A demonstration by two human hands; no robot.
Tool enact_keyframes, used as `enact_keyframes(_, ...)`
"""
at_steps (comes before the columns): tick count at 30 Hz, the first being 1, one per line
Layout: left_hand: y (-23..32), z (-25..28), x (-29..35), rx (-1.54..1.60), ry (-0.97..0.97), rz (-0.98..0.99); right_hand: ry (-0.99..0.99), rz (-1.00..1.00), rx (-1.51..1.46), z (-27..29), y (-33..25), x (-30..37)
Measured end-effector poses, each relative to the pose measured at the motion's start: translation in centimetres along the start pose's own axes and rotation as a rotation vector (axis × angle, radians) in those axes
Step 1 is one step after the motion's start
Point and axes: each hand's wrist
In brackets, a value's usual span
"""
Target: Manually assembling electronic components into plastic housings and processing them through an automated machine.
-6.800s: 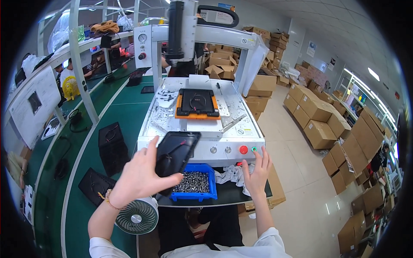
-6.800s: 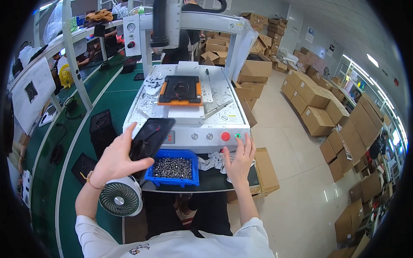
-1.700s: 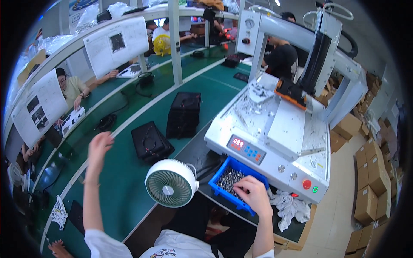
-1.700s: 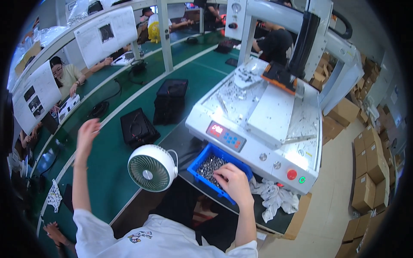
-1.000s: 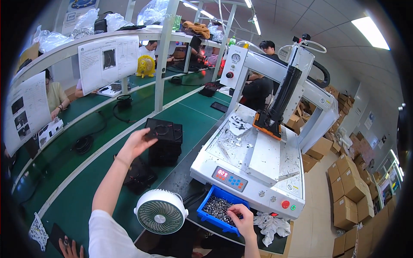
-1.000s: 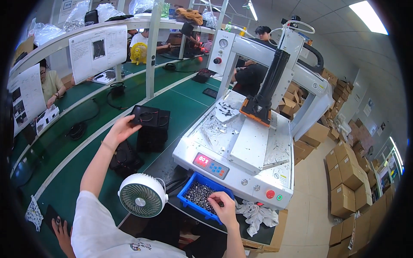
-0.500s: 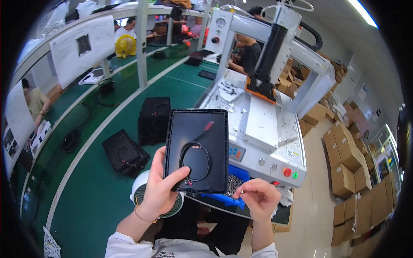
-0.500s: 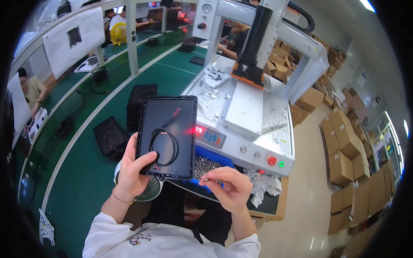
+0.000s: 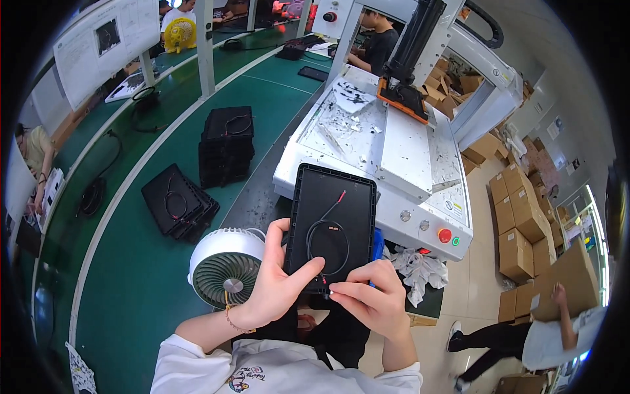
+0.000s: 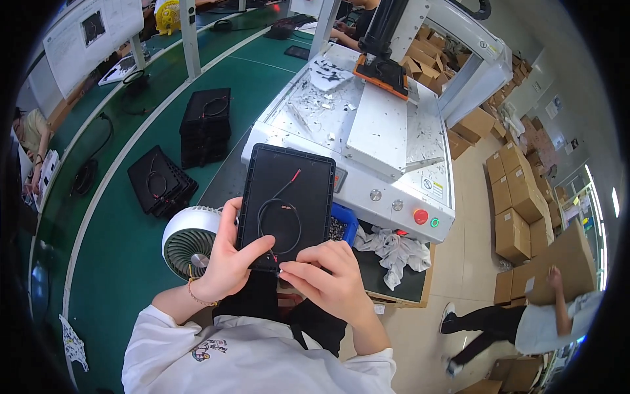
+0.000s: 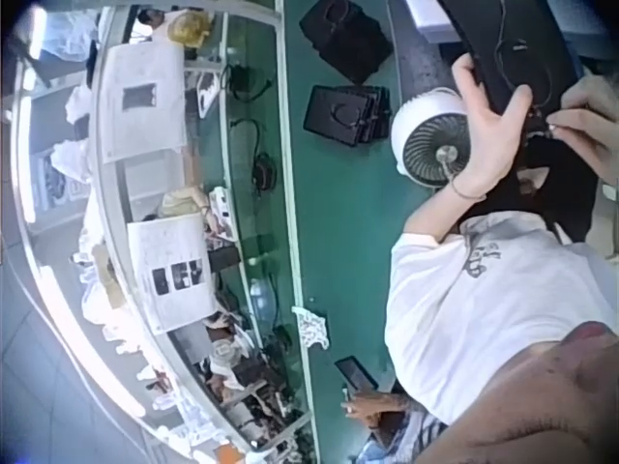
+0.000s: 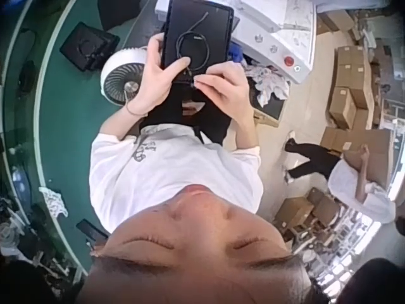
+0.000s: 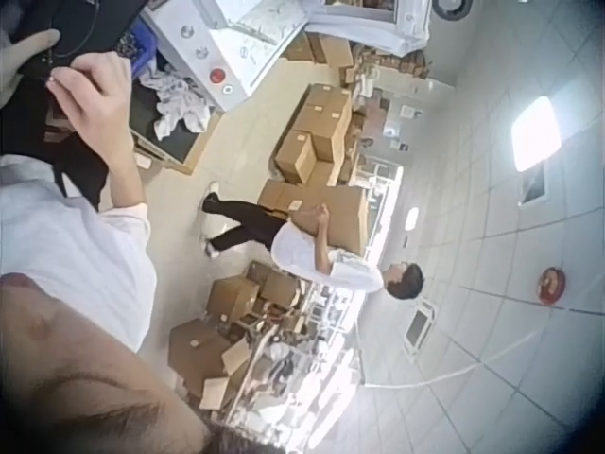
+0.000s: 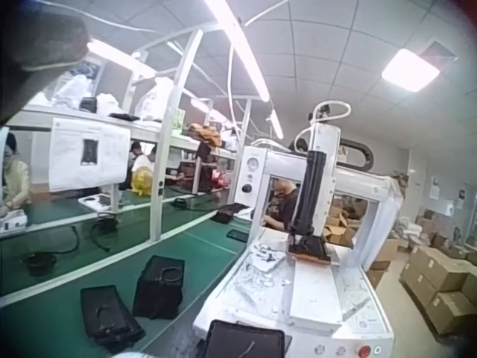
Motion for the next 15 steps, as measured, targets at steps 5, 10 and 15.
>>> enact_keyframes(5, -0.32, 0.25, 0.01, -0.033, 0.010, -0.033, 0.009, 0.004, 0.008, -0.45, 0.15, 0.15)
enact_keyframes(10, -0.60, 0.32, -0.06, -0.029, 0.018, -0.029, 0.047, 0.021, 0.123, -0.29, -0.29, 0.36)
enact_keyframes(15, -0.64, -0.01, 0.04, 0.016, 0.033, 0.006, 0.061, 0.105, 0.129, -0.48, -0.05, 0.87)
Point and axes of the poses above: each hand's wrist, its own x-axis away from the middle knuckle, its own z-axis out of the back of the hand, y = z × x, and after that the axes turned 2 degrees about z, right-handed
